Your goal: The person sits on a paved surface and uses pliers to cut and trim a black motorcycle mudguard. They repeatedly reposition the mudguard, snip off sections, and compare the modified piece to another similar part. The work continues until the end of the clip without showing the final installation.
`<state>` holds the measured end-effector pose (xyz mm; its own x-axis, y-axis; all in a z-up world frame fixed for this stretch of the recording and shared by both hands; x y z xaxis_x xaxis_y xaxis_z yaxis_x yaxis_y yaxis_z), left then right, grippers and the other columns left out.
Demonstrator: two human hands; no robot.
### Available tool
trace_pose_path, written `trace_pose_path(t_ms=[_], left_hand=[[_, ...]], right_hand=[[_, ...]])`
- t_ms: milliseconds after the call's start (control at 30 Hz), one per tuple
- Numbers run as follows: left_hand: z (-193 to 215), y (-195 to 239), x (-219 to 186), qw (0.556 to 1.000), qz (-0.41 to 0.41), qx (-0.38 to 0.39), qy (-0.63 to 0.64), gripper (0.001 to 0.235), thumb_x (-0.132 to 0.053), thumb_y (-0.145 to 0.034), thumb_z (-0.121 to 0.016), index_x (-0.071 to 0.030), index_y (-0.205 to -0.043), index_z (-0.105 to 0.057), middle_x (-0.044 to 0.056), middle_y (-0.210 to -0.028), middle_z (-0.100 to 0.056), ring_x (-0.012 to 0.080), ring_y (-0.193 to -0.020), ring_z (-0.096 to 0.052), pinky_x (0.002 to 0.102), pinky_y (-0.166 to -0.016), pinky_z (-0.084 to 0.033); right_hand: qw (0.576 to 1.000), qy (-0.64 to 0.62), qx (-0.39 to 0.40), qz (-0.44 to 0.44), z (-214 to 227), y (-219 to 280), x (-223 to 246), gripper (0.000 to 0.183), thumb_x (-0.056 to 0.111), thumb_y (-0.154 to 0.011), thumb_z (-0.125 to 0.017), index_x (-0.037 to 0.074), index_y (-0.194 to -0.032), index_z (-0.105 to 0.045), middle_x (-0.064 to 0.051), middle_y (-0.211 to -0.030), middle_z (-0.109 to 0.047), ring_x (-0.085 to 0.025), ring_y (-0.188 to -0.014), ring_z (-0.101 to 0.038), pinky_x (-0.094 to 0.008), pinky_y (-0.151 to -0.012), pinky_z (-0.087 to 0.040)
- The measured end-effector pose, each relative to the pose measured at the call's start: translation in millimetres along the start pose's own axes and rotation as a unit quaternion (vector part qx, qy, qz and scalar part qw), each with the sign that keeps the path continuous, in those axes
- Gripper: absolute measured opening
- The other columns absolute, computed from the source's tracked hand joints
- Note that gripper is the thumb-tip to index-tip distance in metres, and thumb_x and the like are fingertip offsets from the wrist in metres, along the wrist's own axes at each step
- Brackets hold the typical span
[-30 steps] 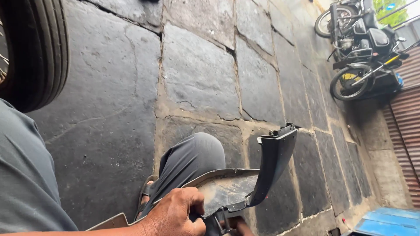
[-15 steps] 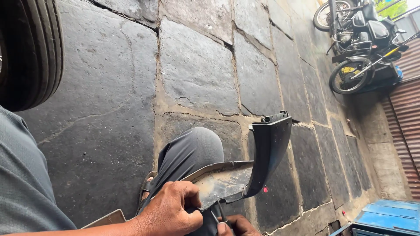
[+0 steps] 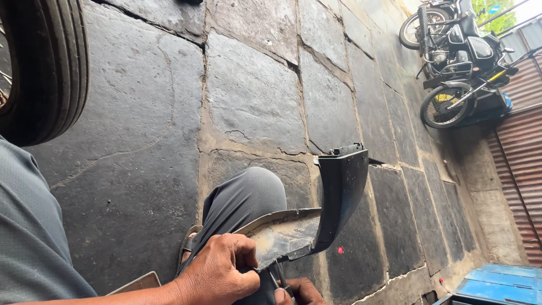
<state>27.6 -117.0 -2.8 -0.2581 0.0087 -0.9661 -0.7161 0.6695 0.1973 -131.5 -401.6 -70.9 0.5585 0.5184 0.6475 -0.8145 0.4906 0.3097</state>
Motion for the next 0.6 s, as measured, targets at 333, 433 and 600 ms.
trace_pose_path(t_ms=[333,433,600], left_hand=[[-2.2,-2.3,1.7,0.998,0.011,0.017,-0.051,0.017,-0.016,-0.066,-0.071,0.000,-0.074,-0.069,0.006,-0.069,-0.066,0.0138,-0.064,-0.066,0.031,-0.063,-0.055],[-4.4,-4.0,4.9,0.998,-0.006,0.018,-0.059,0.018,-0.015,-0.067,-0.070,0.000,-0.075,-0.068,0.006,-0.072,-0.066,0.0142,-0.068,-0.068,0.032,-0.066,-0.057],[-5.8,-7.3,6.5,0.998,0.008,0.003,-0.055,0.019,-0.014,-0.066,-0.069,0.001,-0.076,-0.066,0.007,-0.073,-0.067,0.0166,-0.071,-0.069,0.033,-0.067,-0.057]], right_hand=[[1.000,0.018,-0.011,0.012,-1.0,5.7,44.4,0.018,0.026,-0.082,-0.083,0.010,-0.088,-0.077,-0.002,-0.065,-0.072,-0.007,-0.062,-0.063,-0.026,-0.063,-0.049],[0.996,-0.071,0.027,0.052,-2.0,10.5,74.6,0.015,0.021,-0.083,-0.083,0.007,-0.086,-0.076,-0.001,-0.066,-0.072,-0.005,-0.063,-0.062,-0.024,-0.062,-0.049],[0.999,0.019,0.015,0.047,-3.1,10.0,87.0,0.020,0.022,-0.079,-0.083,0.014,-0.096,-0.082,-0.004,-0.064,-0.080,-0.007,-0.059,-0.071,-0.026,-0.059,-0.056]])
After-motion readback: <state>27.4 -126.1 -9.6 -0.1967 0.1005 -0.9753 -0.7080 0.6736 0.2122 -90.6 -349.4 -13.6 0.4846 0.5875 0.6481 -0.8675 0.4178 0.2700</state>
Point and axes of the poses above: each hand's wrist, its own y-axis away from the middle knuckle, its own z-axis out of the back of the hand, x = y × z, the point moved 5 cm from there along -y, towards the middle knuckle
